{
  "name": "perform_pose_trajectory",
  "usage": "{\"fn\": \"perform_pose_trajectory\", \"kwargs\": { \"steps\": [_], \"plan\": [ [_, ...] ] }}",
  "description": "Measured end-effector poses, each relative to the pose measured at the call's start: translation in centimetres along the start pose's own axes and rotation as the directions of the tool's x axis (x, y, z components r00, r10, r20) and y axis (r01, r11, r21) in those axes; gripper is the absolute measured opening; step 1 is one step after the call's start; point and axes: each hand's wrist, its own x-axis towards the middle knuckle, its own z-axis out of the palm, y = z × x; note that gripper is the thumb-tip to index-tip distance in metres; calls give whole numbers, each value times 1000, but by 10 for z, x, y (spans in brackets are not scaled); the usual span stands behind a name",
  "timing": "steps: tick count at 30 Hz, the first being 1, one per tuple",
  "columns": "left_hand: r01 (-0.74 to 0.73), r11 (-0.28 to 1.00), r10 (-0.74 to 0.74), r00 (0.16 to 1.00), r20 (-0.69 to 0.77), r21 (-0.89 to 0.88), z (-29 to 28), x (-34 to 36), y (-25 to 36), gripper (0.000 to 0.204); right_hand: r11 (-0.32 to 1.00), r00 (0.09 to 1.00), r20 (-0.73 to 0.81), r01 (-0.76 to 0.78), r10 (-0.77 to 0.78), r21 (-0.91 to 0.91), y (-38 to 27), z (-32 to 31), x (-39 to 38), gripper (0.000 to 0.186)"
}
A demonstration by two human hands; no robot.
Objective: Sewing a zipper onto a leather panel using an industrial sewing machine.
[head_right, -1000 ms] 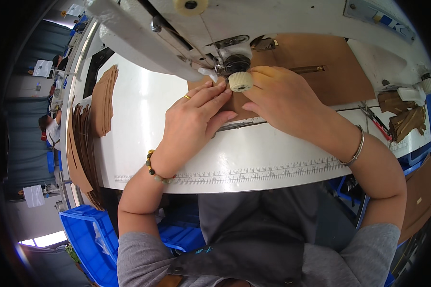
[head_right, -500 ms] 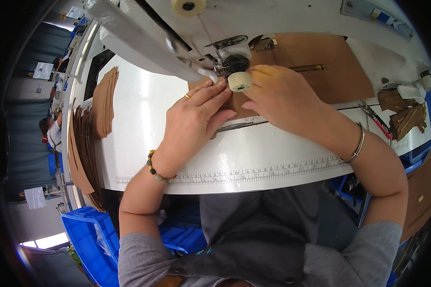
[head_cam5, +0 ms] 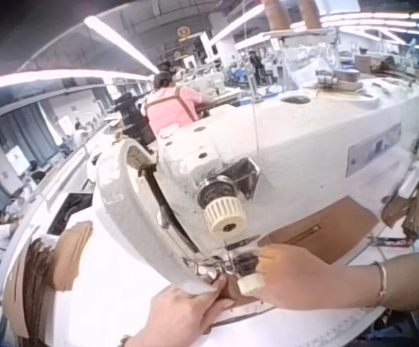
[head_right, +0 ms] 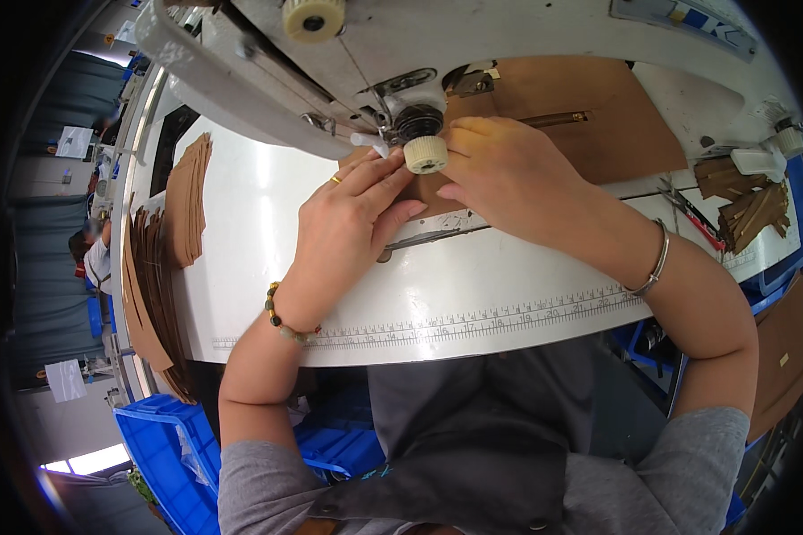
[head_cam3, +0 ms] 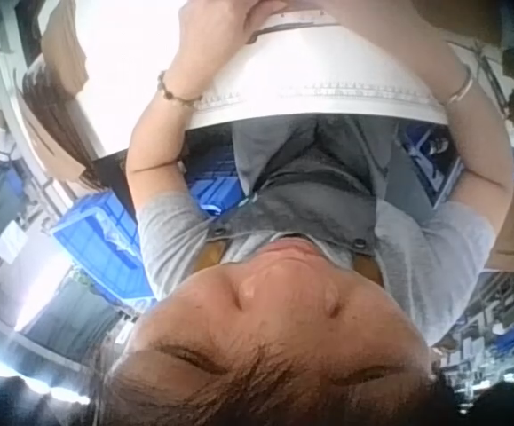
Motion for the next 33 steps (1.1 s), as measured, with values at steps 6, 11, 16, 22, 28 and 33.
{"fn": "perform_pose_trajectory", "kwargs": {
  "steps": [6,11,16,22,28,33],
  "plan": [
    [-15,1000,16,1000,-17,16,1,1,0,35,1000,1000,-2,24,-24,-18,2,-1,0,26],
    [-18,999,18,1000,-5,26,1,1,0,34,1000,1000,2,-5,5,-9,0,-4,0,26],
    [-20,999,20,1000,-9,39,-1,1,-1,33,1000,1000,-25,0,0,15,-1,-3,1,26],
    [-25,999,26,999,-19,48,3,1,-3,32,1000,1000,29,-9,8,8,2,-3,1,25],
    [-12,999,14,999,-52,52,6,-1,-2,32,986,990,1,-139,140,87,-1,-20,3,26],
    [-36,996,43,996,-81,87,8,-5,-2,27,975,964,163,-197,212,-107,3,-27,2,16]
  ]
}}
